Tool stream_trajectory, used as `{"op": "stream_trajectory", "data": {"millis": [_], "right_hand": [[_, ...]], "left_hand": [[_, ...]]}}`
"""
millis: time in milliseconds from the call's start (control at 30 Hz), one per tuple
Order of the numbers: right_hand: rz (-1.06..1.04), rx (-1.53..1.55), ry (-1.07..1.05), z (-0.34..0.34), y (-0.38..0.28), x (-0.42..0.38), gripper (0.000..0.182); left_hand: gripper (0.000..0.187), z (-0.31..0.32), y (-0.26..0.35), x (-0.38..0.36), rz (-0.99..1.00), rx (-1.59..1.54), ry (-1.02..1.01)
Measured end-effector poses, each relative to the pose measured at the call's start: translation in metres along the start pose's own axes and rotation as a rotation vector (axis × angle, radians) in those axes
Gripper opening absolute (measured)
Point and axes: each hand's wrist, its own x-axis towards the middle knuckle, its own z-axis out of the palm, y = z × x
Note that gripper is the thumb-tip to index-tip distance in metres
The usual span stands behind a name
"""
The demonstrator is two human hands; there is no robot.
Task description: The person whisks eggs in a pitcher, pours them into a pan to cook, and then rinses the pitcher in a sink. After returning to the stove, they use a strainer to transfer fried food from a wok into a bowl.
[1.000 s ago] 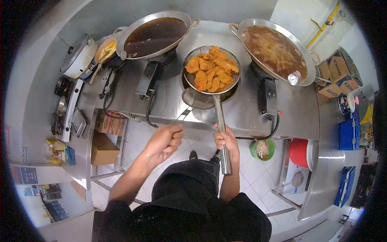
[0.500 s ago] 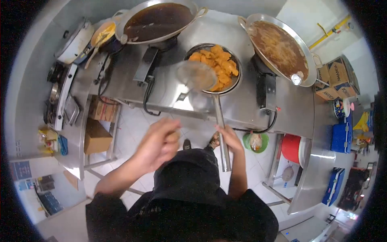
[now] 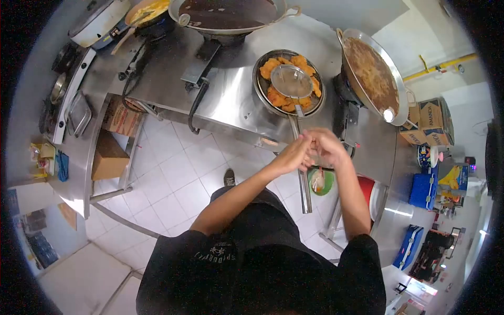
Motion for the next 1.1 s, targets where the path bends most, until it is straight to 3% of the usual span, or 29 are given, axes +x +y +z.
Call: {"op": "stream_trajectory", "data": {"millis": [67,167,267,333,400,500,533,600,633,667,733,767,833,867,933,1000,1033,1100], "right_hand": [[0.048,-0.083,0.108,-0.003,-0.008,-0.005,0.025],[0.036,-0.327,0.081,-0.045,-0.015,0.001,0.027],[-0.035,-0.293,0.133,-0.051,-0.029,-0.023,0.015],[-0.084,-0.296,0.161,-0.057,-0.049,-0.053,0.011],[-0.147,-0.231,0.152,-0.078,-0.066,-0.084,0.008],[-0.232,-0.287,0.266,-0.135,-0.103,-0.123,0.011],[-0.287,-0.330,0.308,-0.156,-0.116,-0.133,0.012],[-0.337,-0.454,0.423,-0.206,-0.140,-0.143,0.016],[-0.333,-0.539,0.495,-0.235,-0.154,-0.142,0.018],[-0.340,-0.546,0.489,-0.276,-0.163,-0.131,0.018],[-0.691,-1.036,0.824,-0.362,-0.165,-0.096,0.023],[-0.704,-1.036,0.812,-0.391,-0.171,-0.088,0.023],[-0.685,-1.571,1.028,-0.433,-0.182,-0.072,0.023],[-0.696,-1.571,1.003,-0.449,-0.183,-0.067,0.023],[-0.419,-1.774,1.051,-0.459,-0.186,-0.057,0.020],[-0.510,-1.794,0.947,-0.460,-0.185,-0.057,0.020],[-0.547,-1.794,0.912,-0.467,-0.185,-0.048,0.020],[-0.436,-1.800,0.755,-0.484,-0.189,-0.035,0.024]], "left_hand": [[0.052,-0.013,-0.003,-0.009,0.228,0.449,0.008],[0.050,-0.045,-0.007,-0.040,0.090,0.394,0.065],[0.046,-0.104,-0.030,-0.069,-0.049,0.395,0.226],[0.044,-0.170,-0.082,-0.082,-0.035,0.495,0.409],[0.052,-0.222,-0.127,-0.113,-0.165,0.474,0.599],[0.053,-0.272,-0.183,-0.153,-0.303,0.451,0.840],[0.049,-0.284,-0.204,-0.166,-0.267,0.494,0.925],[0.043,-0.294,-0.233,-0.183,-0.353,0.562,0.985],[0.040,-0.300,-0.249,-0.189,-0.399,0.439,1.066],[0.037,-0.296,-0.268,-0.190,-0.441,0.307,1.146],[0.032,-0.263,-0.295,-0.192,-0.479,0.252,1.222],[0.032,-0.242,-0.305,-0.186,-0.471,0.242,1.234],[0.034,-0.197,-0.329,-0.176,-0.638,0.183,1.216],[0.034,-0.179,-0.340,-0.171,-0.643,0.168,1.235],[0.037,-0.139,-0.356,-0.166,-0.564,0.256,1.006],[0.037,-0.101,-0.367,-0.154,-0.467,0.176,1.034],[0.036,-0.090,-0.371,-0.143,-0.517,0.219,1.049],[0.035,-0.094,-0.402,-0.145,-0.388,-0.047,0.917]]}}
